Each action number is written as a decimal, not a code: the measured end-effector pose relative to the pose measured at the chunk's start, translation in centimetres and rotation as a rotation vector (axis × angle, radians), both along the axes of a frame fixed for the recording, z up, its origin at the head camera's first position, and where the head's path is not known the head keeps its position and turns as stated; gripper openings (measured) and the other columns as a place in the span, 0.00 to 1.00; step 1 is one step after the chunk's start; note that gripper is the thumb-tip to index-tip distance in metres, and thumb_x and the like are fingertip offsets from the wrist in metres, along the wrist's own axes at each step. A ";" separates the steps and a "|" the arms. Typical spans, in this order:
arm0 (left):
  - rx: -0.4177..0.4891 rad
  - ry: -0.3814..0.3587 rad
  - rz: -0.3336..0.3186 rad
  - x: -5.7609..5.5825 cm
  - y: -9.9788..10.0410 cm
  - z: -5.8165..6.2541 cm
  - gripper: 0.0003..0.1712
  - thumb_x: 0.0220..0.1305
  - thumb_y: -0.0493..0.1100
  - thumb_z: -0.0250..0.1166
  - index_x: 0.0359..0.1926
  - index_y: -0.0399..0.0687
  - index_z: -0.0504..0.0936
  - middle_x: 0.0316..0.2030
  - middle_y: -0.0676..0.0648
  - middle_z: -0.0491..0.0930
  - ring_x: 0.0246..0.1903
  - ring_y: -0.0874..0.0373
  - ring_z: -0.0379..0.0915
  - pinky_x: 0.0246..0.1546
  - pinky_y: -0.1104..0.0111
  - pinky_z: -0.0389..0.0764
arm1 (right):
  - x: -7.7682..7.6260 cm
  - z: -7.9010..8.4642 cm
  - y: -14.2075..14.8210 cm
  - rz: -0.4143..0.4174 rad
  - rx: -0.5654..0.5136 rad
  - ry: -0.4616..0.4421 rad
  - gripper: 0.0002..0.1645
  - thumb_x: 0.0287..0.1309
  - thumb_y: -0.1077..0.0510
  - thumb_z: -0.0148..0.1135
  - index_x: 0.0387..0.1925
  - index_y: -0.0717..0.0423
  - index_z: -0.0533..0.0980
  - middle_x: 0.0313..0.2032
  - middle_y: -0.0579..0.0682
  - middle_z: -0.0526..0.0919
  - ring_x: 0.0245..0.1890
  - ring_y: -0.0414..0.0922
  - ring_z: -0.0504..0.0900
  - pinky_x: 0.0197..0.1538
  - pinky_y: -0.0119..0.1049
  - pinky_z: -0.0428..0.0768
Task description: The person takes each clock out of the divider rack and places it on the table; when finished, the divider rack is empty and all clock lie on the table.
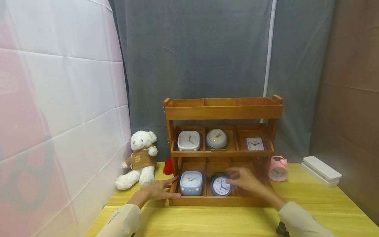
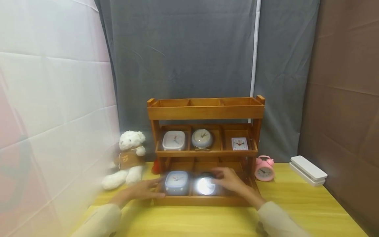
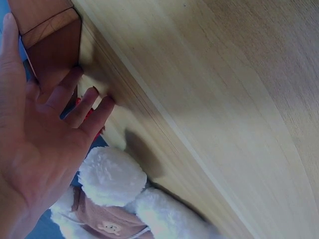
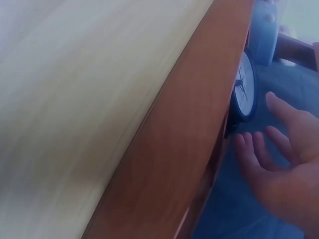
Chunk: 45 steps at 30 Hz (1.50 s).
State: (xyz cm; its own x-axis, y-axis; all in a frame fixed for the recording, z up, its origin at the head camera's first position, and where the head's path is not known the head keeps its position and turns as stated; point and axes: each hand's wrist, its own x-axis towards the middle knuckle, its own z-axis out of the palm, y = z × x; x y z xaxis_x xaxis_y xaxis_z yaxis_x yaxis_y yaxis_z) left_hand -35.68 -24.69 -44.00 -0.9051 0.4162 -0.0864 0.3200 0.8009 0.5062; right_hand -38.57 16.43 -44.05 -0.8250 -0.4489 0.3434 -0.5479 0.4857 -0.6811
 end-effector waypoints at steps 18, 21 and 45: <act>-0.019 -0.003 0.014 -0.2 0.0 -0.4 0.56 0.60 0.71 0.70 0.82 0.58 0.59 0.72 0.35 0.70 0.68 0.36 0.70 0.66 0.41 0.71 | -0.6 -1.7 -2.1 -0.021 0.114 0.098 0.22 0.54 0.57 0.80 0.51 0.57 0.85 0.40 0.55 0.88 0.38 0.50 0.84 0.42 0.44 0.83; -0.022 0.003 0.014 -0.4 -0.1 -0.5 0.56 0.60 0.72 0.70 0.82 0.58 0.59 0.72 0.35 0.70 0.68 0.35 0.70 0.66 0.41 0.71 | -0.3 -1.6 -2.0 -0.059 0.111 0.120 0.21 0.54 0.56 0.80 0.50 0.52 0.86 0.43 0.53 0.88 0.44 0.53 0.83 0.50 0.52 0.82; 0.029 -0.021 0.011 -0.3 -0.2 -0.5 0.54 0.62 0.68 0.71 0.82 0.56 0.59 0.67 0.32 0.74 0.66 0.34 0.72 0.66 0.40 0.70 | 0.5 -0.1 -0.9 -0.019 -0.010 0.232 0.17 0.59 0.62 0.76 0.51 0.53 0.87 0.53 0.60 0.83 0.43 0.53 0.86 0.49 0.48 0.85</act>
